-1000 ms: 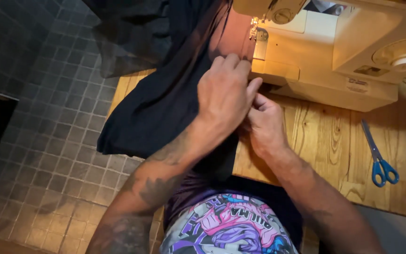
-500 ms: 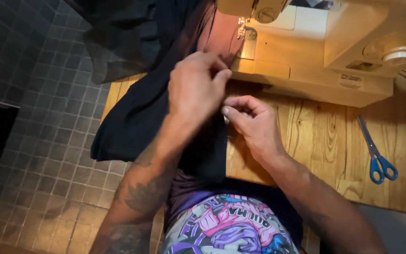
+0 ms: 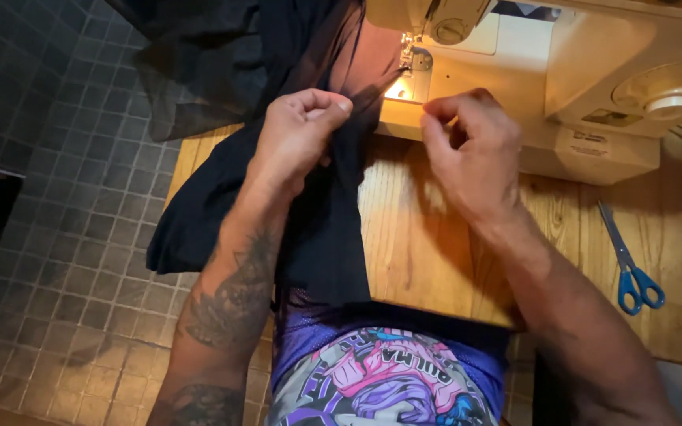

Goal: Sewing a piece of black fabric using a sewing machine

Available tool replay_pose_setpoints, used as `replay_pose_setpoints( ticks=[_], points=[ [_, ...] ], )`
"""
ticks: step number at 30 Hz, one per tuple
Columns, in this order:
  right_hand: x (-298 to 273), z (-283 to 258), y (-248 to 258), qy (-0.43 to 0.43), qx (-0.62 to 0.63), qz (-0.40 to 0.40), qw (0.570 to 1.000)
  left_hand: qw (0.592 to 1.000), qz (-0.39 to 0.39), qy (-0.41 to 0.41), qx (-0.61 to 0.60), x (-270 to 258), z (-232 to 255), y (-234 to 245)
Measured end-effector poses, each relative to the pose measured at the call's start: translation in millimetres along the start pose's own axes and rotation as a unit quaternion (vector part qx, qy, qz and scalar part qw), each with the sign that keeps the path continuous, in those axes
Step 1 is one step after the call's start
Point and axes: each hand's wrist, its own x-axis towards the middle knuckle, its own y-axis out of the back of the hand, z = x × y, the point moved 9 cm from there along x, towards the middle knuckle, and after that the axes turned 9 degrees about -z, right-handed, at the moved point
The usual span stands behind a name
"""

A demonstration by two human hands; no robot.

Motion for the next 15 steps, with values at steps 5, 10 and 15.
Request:
replay_pose_setpoints(
  ticks=[5,10,15],
  points=[
    [19,-34,3,0.052,-0.054,-0.028,0.997,0.933,0.078,-0.147,0.32,-42,53,-25],
    [20,-44,-7,0.145,-0.103,-0.067,0.982,0.793,0.133,-0.328,0.497,-84,74,-71],
    [17,-60,-10,0.247,-0.112,-0.101,0.957,0.677,0.156,-0.413,0.589,-101,79,-97]
  ],
)
